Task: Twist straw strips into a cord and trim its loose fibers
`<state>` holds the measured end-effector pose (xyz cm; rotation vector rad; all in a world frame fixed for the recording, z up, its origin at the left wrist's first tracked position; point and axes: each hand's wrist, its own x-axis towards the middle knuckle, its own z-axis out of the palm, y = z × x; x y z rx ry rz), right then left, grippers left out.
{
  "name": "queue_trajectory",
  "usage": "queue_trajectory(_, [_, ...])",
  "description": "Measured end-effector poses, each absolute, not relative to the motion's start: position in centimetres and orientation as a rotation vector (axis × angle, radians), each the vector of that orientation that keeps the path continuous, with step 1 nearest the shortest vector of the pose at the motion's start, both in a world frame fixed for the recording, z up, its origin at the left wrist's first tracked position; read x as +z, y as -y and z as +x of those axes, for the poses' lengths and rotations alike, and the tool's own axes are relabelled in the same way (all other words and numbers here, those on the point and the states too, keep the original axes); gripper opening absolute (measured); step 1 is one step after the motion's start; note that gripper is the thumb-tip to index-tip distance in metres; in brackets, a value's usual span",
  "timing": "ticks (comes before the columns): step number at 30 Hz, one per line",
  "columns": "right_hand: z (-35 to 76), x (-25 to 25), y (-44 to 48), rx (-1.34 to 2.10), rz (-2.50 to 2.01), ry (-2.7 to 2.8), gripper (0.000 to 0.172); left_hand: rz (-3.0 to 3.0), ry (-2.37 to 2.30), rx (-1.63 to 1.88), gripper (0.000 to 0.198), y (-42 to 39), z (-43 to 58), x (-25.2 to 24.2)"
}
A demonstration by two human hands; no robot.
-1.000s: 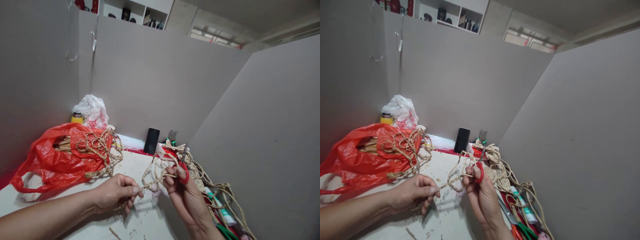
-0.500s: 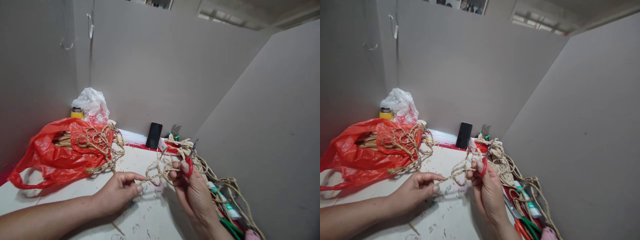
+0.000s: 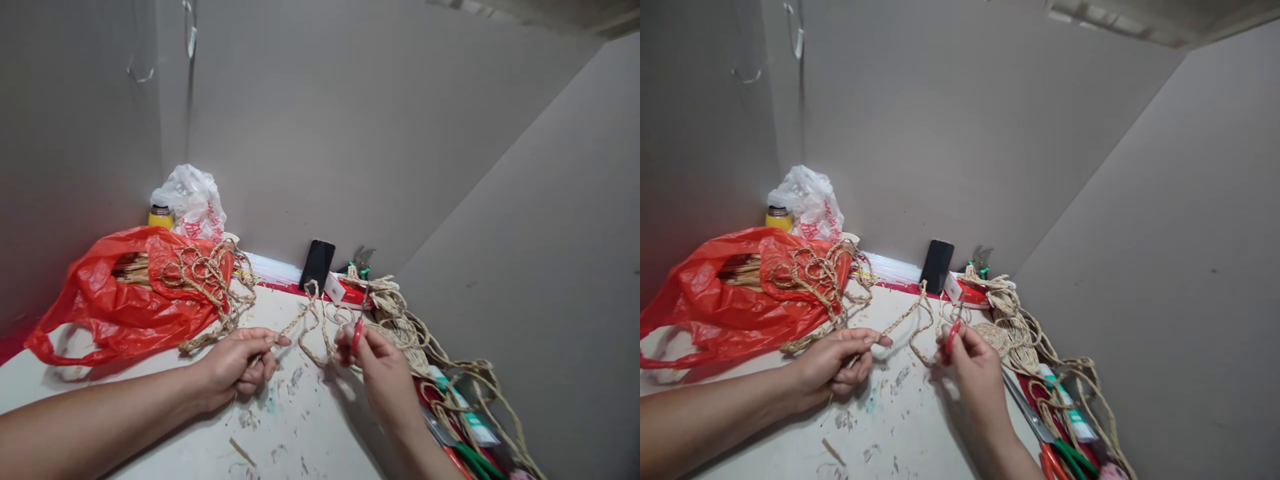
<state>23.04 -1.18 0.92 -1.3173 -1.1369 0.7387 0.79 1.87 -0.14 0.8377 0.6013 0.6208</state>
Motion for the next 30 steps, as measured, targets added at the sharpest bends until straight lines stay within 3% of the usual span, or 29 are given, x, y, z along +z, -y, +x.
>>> queue_trajectory(8, [21.7,-0.8,2.5,0.015,-1.362,2.201,0.02,0.82,-0.633,0.733,0.014,-2.1,1.0,-0.2])
queue_trajectory(30, [20.8,-1.8,2.5,-0.059,-1.614,2.281,0.021,0.797,-0.609,0.756,0.02,-1.9,1.1,-0.6])
